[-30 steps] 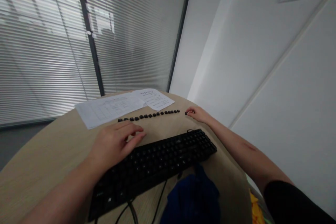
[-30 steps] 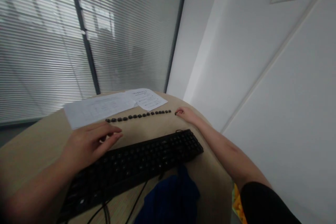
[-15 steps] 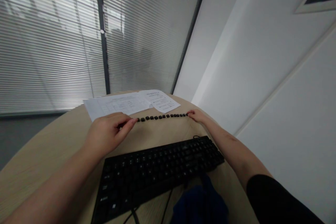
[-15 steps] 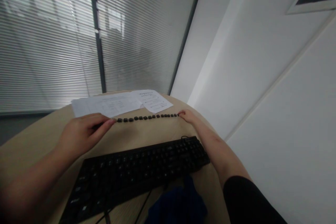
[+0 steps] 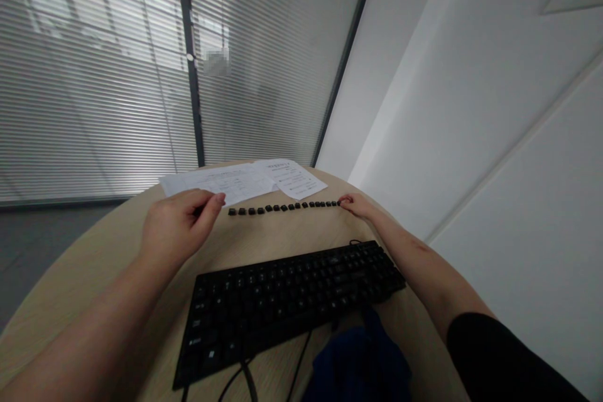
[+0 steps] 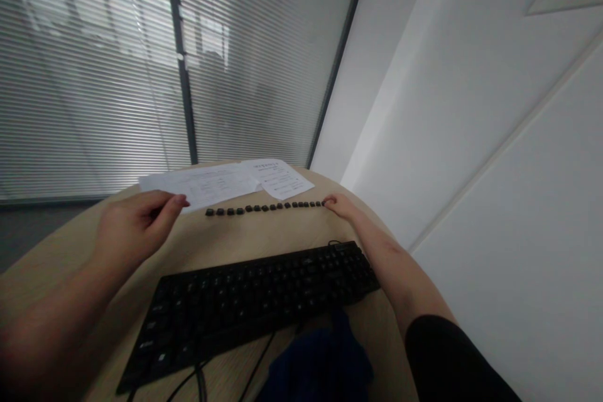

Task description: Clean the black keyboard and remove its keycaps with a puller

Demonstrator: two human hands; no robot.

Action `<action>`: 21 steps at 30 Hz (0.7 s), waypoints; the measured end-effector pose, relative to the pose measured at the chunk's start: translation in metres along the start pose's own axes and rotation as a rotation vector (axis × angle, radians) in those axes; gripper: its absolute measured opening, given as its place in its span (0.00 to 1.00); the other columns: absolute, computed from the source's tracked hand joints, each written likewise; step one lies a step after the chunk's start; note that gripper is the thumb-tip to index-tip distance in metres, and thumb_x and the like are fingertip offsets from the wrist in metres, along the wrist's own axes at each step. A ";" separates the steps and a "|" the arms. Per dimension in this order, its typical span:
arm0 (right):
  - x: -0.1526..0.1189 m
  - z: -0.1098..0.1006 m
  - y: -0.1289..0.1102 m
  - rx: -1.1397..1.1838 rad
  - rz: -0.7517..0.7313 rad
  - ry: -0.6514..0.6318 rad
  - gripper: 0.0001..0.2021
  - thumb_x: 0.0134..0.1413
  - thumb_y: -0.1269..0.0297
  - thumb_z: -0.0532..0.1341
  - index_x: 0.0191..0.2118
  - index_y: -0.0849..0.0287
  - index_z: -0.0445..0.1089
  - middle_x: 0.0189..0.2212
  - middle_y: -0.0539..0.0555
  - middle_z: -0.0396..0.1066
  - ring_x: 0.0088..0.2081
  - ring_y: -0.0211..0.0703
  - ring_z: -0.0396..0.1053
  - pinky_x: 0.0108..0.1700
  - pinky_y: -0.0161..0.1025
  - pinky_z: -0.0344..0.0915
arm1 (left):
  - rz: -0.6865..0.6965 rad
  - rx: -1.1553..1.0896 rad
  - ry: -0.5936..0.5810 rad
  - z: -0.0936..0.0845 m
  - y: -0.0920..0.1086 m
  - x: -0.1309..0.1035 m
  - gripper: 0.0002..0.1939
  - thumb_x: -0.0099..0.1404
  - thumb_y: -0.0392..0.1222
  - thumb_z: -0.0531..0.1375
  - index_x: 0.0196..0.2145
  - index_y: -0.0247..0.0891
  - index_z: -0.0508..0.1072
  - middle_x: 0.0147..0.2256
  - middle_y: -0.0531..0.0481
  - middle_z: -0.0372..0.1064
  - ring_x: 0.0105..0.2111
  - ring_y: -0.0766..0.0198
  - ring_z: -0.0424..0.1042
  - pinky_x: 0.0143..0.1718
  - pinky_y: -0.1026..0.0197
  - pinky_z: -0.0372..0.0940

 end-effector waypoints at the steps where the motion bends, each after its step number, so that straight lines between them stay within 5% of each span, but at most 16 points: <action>1: -0.002 0.000 -0.001 0.010 0.008 0.004 0.15 0.54 0.66 0.64 0.47 0.65 0.77 0.20 0.47 0.67 0.23 0.35 0.62 0.26 0.32 0.58 | -0.010 -0.002 -0.001 0.000 0.000 0.000 0.23 0.70 0.53 0.51 0.27 0.39 0.77 0.24 0.49 0.74 0.27 0.60 0.72 0.29 0.60 0.58; 7: -0.014 -0.015 -0.017 0.108 0.034 0.128 0.10 0.55 0.65 0.64 0.40 0.64 0.77 0.22 0.50 0.71 0.21 0.34 0.63 0.29 0.33 0.62 | -0.161 0.029 -0.077 -0.003 -0.007 0.004 0.24 0.69 0.54 0.48 0.27 0.40 0.76 0.24 0.49 0.73 0.28 0.59 0.72 0.31 0.59 0.57; 13: -0.034 -0.045 -0.055 0.315 -0.018 0.351 0.21 0.64 0.52 0.50 0.40 0.62 0.75 0.35 0.57 0.73 0.30 0.39 0.69 0.31 0.35 0.68 | -0.192 -0.038 -0.688 0.014 -0.024 0.005 0.23 0.64 0.58 0.50 0.25 0.39 0.74 0.22 0.50 0.70 0.26 0.60 0.69 0.30 0.60 0.57; 16: -0.054 -0.060 -0.088 0.565 -0.105 0.393 0.26 0.65 0.46 0.47 0.38 0.60 0.75 0.32 0.55 0.71 0.32 0.39 0.69 0.33 0.36 0.71 | -0.166 -0.069 -0.861 0.028 -0.034 -0.001 0.22 0.62 0.58 0.52 0.26 0.38 0.74 0.26 0.48 0.72 0.29 0.59 0.70 0.31 0.60 0.58; 21: -0.113 -0.066 -0.156 0.876 -0.186 0.087 0.29 0.63 0.37 0.48 0.38 0.57 0.74 0.15 0.44 0.51 0.18 0.37 0.57 0.24 0.36 0.66 | -0.303 -0.160 -1.176 0.029 -0.040 -0.012 0.25 0.61 0.64 0.54 0.24 0.39 0.72 0.21 0.48 0.68 0.21 0.60 0.67 0.23 0.60 0.59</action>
Point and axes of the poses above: each hand's wrist, its own x-axis towards the middle knuckle, its own z-axis out of the palm, y = z × x, the point moved 1 cm from there along x, towards the middle knuckle
